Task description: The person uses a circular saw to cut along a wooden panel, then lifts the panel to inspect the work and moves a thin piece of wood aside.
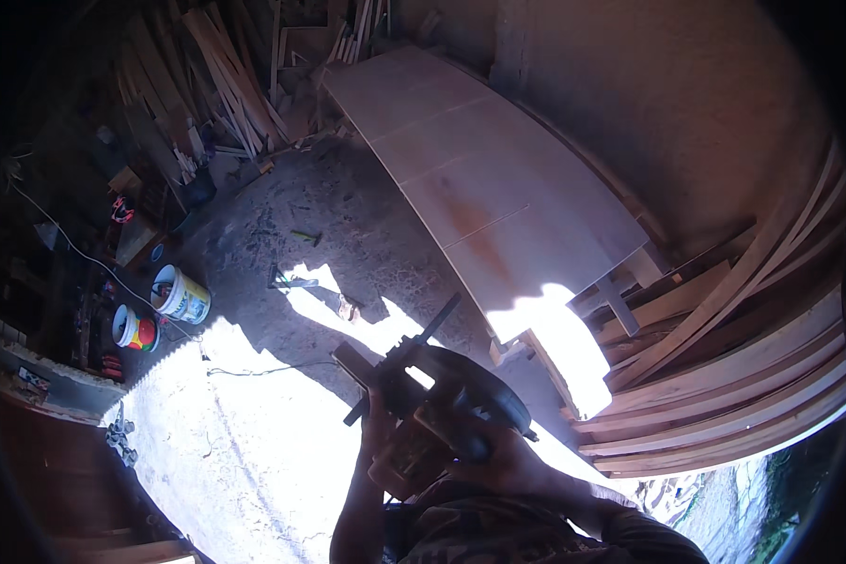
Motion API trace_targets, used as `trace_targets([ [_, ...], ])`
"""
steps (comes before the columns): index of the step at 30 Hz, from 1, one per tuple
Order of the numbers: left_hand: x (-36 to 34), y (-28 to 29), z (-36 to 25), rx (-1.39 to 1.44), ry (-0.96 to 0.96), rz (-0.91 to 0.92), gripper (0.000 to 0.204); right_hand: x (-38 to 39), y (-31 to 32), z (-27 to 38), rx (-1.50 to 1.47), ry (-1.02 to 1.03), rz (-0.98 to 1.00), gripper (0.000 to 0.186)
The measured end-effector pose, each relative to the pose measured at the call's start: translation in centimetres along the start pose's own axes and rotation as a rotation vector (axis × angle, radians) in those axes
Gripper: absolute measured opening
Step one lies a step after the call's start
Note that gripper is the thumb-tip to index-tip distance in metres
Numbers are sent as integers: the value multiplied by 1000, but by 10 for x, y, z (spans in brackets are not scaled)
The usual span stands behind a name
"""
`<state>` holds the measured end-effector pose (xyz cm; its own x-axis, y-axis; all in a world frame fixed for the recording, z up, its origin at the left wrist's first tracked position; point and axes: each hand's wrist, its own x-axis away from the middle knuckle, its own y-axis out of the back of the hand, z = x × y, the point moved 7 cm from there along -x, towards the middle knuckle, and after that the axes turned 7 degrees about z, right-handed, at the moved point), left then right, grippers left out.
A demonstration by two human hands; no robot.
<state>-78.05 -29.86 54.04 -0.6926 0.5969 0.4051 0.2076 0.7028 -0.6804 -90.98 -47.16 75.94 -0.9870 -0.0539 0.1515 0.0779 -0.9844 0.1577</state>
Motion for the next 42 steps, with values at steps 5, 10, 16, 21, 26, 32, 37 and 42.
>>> trace_targets([
  [5, -24, 16, 22, -603, 23, -96, 61, 10, 28, -29, -47, 21, -155, 67],
  [10, -41, -40, 18, -1166, -103, -181, 58, 23, 66, -54, 61, -72, -255, 69],
  [16, -98, -78, 46, -1453, -92, 26, 48, 14, 89, -73, 297, -28, -295, 70],
  [21, -134, -87, 82, -1369, -210, 80, 43, 9, 105, -91, 437, -15, -357, 67],
  [26, -160, -94, 82, -1179, -226, 174, 35, -9, 111, -91, 440, -196, -272, 66],
  [32, -171, -81, 83, -1122, -81, 218, 33, -18, 101, -92, 529, -223, -352, 72],
  [37, -174, -81, 84, -945, -156, 286, 29, -23, 94, -86, 572, -322, -371, 68],
  [42, -177, -83, 75, -887, -170, 282, 31, -36, 94, -78, 439, -411, -370, 61],
])
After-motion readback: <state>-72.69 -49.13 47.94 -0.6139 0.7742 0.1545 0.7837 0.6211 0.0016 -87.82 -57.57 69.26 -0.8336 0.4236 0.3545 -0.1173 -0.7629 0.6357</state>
